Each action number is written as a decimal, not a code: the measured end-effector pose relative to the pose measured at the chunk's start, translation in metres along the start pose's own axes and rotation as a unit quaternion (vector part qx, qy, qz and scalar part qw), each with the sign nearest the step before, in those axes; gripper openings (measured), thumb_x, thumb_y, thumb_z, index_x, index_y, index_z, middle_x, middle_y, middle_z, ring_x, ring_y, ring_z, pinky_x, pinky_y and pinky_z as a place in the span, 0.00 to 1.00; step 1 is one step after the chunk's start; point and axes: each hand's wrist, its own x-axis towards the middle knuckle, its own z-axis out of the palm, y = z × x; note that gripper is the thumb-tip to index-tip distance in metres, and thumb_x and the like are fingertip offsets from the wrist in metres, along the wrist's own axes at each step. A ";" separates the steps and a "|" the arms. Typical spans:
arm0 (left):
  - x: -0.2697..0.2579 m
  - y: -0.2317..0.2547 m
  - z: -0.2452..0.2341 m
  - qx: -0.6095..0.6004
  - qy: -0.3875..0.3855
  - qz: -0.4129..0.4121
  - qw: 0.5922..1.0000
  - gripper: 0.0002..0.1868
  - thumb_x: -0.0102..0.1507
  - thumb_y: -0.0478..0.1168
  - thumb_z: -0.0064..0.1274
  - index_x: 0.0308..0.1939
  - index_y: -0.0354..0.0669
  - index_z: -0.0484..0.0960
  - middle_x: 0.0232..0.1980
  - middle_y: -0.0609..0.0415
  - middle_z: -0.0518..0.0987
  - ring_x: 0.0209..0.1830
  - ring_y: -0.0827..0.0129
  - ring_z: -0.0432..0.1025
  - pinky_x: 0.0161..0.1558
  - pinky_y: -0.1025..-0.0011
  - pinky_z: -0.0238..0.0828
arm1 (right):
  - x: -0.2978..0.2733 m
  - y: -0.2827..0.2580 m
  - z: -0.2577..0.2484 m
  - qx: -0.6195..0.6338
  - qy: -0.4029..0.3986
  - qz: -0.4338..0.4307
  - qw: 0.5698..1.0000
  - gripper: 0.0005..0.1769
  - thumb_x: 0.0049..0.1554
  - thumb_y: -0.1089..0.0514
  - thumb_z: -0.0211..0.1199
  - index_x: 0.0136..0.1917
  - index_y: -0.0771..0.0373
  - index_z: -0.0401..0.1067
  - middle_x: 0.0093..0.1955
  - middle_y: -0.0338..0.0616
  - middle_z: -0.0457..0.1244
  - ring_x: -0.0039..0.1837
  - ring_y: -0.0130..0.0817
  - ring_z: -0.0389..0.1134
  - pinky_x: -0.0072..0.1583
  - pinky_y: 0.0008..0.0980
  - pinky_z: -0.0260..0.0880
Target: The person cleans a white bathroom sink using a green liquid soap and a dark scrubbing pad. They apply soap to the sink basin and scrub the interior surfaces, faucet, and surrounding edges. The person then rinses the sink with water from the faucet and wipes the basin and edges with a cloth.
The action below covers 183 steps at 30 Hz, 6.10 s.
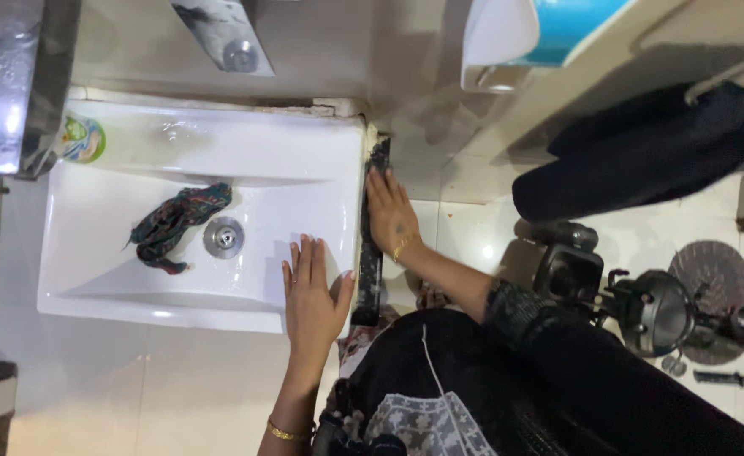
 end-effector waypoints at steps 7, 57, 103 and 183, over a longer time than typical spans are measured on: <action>-0.006 -0.003 0.005 0.004 0.035 -0.033 0.999 0.28 0.68 0.49 0.51 0.67 0.35 0.73 0.76 0.36 0.65 0.80 0.44 0.55 0.78 0.50 0.50 | 0.017 0.018 0.020 0.026 0.012 -0.036 0.999 0.32 0.51 0.71 0.54 0.70 0.80 0.66 0.78 0.67 0.54 0.81 0.60 0.50 0.78 0.47 0.51; 0.058 -0.007 0.038 -0.030 -0.081 -0.003 0.996 0.54 0.56 0.42 0.56 0.81 0.40 0.42 0.85 0.41 0.38 0.85 0.45 0.34 0.78 0.44 0.27 | -0.088 -0.054 0.023 0.119 0.120 0.046 0.985 0.23 0.53 0.69 0.58 0.63 0.70 0.74 0.73 0.55 0.61 0.78 0.51 0.57 0.76 0.38 0.60; 0.070 -0.022 0.041 -0.083 -0.065 0.026 0.994 0.62 0.48 0.43 0.64 0.81 0.40 0.46 0.85 0.45 0.44 0.86 0.53 0.37 0.79 0.44 0.27 | -0.159 -0.102 -0.025 0.089 0.048 0.005 0.995 0.26 0.46 0.69 0.58 0.59 0.70 0.77 0.70 0.55 0.62 0.73 0.59 0.60 0.70 0.51 0.61; 0.072 -0.017 0.035 -0.079 -0.075 0.017 0.994 0.64 0.46 0.44 0.64 0.81 0.41 0.45 0.85 0.46 0.42 0.86 0.54 0.36 0.79 0.45 0.27 | -0.005 0.010 0.046 0.206 0.156 0.068 0.964 0.12 0.52 0.71 0.62 0.50 0.63 0.75 0.49 0.56 0.68 0.50 0.57 0.69 0.53 0.50 0.70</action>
